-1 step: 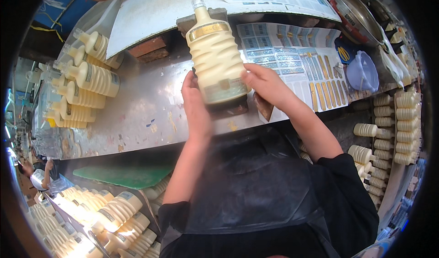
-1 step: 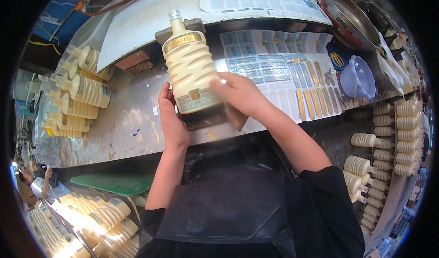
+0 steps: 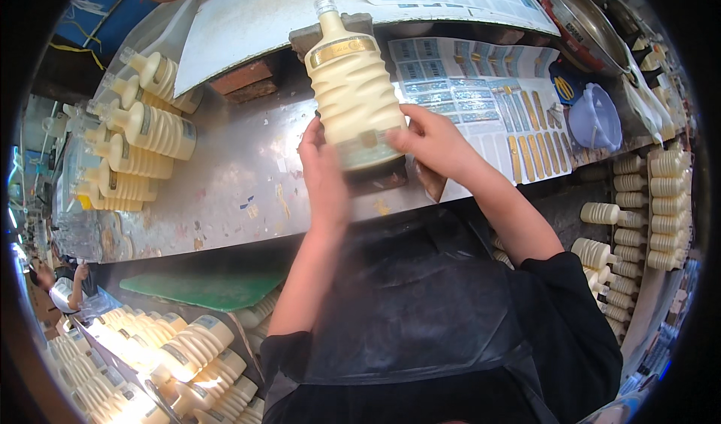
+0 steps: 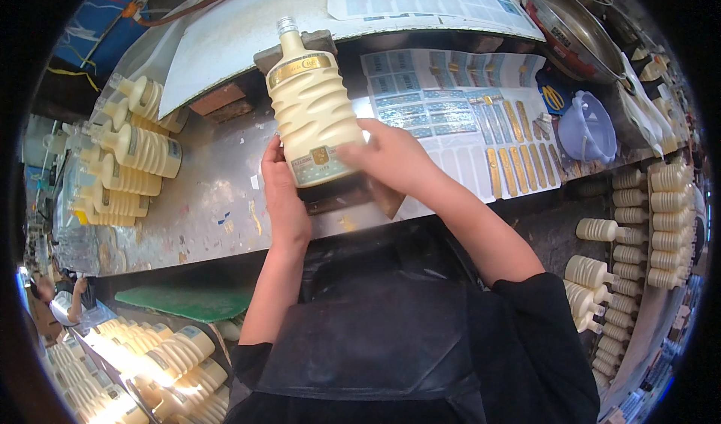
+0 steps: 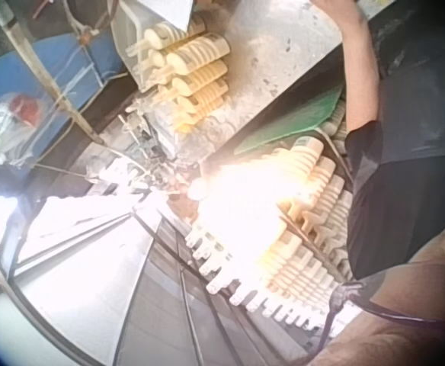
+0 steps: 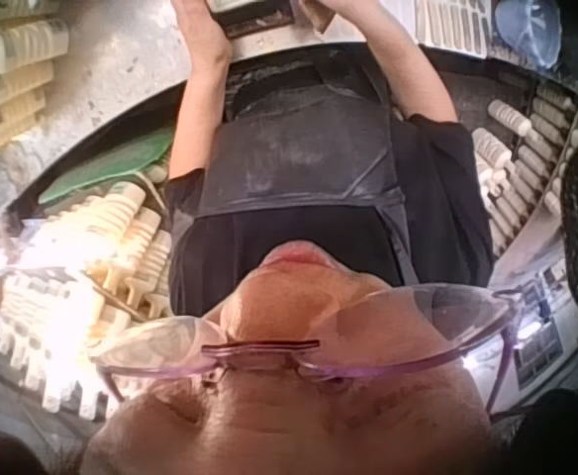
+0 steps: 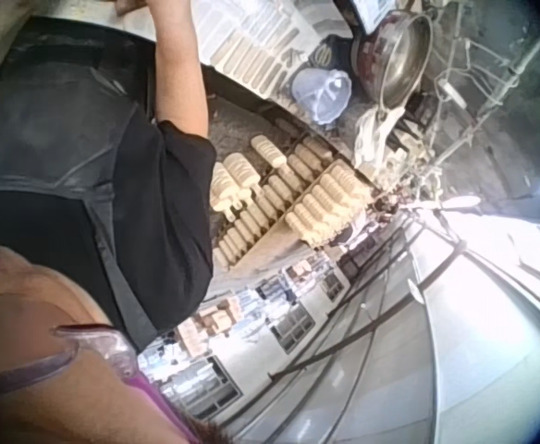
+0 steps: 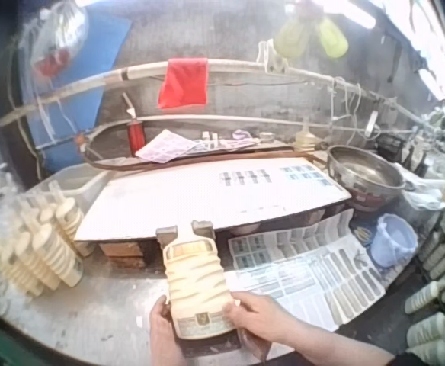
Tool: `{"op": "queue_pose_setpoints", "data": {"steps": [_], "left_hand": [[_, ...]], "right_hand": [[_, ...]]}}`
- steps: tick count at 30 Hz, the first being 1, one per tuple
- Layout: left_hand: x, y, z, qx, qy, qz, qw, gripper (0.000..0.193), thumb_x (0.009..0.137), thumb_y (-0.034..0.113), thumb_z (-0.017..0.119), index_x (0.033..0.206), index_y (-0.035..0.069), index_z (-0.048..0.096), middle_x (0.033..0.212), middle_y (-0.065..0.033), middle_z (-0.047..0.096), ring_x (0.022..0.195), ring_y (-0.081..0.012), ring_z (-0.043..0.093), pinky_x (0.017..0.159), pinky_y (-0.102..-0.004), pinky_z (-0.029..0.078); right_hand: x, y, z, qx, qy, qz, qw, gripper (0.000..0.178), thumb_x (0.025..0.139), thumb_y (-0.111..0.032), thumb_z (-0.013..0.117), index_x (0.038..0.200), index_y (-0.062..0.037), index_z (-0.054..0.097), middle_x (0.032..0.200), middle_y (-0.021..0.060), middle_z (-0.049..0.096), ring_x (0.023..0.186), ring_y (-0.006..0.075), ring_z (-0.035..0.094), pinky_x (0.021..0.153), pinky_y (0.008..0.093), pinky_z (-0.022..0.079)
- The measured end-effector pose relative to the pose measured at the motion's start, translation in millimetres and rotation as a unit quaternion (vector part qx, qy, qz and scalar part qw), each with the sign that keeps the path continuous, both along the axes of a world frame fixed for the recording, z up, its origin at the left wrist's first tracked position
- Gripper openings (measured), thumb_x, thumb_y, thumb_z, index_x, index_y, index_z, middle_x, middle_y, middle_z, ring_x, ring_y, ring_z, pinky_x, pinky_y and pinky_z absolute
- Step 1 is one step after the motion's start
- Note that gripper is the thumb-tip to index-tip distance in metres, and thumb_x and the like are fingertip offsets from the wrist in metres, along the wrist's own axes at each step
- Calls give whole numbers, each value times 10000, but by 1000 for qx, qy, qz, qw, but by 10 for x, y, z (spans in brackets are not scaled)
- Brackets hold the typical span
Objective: The person applies rectangular labels to the sides of ribbed plastic bottles. They pick up a bottle, align and press a label onto its surface, smooth it, and place the bottle aside. The process repeats with multiple bottles on a metal workbench.
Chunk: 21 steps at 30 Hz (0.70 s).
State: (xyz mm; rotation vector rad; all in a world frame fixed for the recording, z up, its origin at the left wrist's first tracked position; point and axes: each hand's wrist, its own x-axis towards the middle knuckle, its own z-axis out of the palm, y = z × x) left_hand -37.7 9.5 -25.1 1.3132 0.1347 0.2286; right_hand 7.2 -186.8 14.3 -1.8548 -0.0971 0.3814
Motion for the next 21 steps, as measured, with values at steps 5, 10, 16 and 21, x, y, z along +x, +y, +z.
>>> {"op": "queue_pose_setpoints", "data": {"steps": [5, 10, 16, 21], "left_hand": [[5, 41, 125, -141, 97, -2, 985, 462, 1121, 273, 398, 1503, 12, 393, 1479, -125, 465, 1351, -205, 456, 1166, -361, 350], [-11, -42, 102, -35, 21, 6, 999, 486, 1096, 257, 474, 1505, 21, 358, 1461, -136, 450, 1331, -214, 453, 1160, -365, 341], [29, -84, -59, 108, 7, 21, 994, 685, 1021, 363, 629, 1507, -1, 313, 1449, -149, 432, 1341, -232, 428, 1168, -391, 320], [28, -77, -60, 119, 6, 17, 993, 726, 1002, 377, 657, 1508, -7, 306, 1457, -156, 427, 1349, -240, 422, 1175, -396, 311]], "right_hand": [[-11, -21, 5, 45, 15, 33, 998, 553, 999, -367, 668, 1406, -3, 583, 1046, 68, 710, 918, 127, 637, 824, 298, 524], [-40, 25, 36, 11, -3, 18, 1000, 607, 961, -410, 700, 1396, -2, 584, 1031, 78, 706, 913, 165, 638, 835, 320, 520], [-33, 45, 4, -26, -11, 11, 1000, 682, 883, -476, 740, 1355, -2, 611, 996, 170, 740, 911, 255, 719, 846, 372, 551], [-31, 18, -59, 23, 1, 11, 1000, 637, 904, -415, 745, 1367, 1, 611, 1013, 134, 736, 916, 202, 696, 842, 346, 548]]}}
